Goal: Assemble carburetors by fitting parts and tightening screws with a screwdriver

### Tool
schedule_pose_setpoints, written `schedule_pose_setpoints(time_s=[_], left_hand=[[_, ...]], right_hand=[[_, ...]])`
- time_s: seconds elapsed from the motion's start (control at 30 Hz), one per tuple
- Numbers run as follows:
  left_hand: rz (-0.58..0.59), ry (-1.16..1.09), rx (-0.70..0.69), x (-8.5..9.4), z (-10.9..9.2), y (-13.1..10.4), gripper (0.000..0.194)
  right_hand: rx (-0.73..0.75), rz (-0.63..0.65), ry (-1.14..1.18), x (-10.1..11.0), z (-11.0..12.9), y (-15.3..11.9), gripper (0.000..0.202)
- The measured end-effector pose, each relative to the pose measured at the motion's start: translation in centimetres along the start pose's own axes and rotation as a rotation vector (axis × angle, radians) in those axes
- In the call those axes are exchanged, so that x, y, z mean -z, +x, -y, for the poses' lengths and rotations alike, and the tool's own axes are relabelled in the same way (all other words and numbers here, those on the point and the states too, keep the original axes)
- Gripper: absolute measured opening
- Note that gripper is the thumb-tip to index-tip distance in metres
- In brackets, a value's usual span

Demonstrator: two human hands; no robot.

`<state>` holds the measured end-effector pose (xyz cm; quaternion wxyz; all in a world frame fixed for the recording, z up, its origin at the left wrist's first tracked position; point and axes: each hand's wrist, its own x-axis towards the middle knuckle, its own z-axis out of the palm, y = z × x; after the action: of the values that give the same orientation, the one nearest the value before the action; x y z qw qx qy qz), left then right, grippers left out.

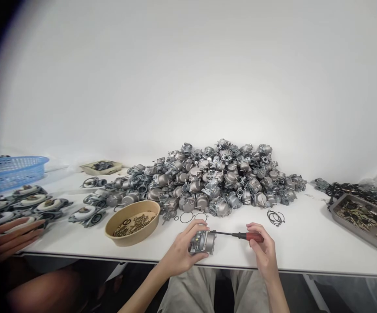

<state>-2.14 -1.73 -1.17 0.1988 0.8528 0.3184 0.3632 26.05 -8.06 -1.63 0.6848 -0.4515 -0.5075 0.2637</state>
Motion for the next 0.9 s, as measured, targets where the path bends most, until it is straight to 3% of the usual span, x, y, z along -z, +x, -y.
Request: schedule_pose_setpoints(time_s=[0.13,0.27,0.47,0.73,0.9], left_hand=[[0.009,-0.007,0.002,0.06,-0.01,-0.01,0.052],[0.01,-0.017,0.021,0.16,-0.2,0.1,0.054],[-0.004,-0.012,0.027,0.01,-0.18,0.11,0.059],[0.015,-0.024,0.019,0.16,-0.24,0.08,0.06],[0.027,-0.026,0.014,0.39,-0.55,0.2,0.054]], right_hand=[[-0.061,-0.053,-0.064,-0.39,-0.17,0.2,0.042],[-0.198,-0.023,-0.053,-0.45,-0.49,0.13,0.046],[-0.033,-0.051,0.035,-0.07,-0.13,-0.21,0.039],[-0.197,-0.039,0.078,-0.53,-0.45,0.0,0.045],[-0.06,-0.042,0.09,-0.5,0.21,-0.16,0.038]])
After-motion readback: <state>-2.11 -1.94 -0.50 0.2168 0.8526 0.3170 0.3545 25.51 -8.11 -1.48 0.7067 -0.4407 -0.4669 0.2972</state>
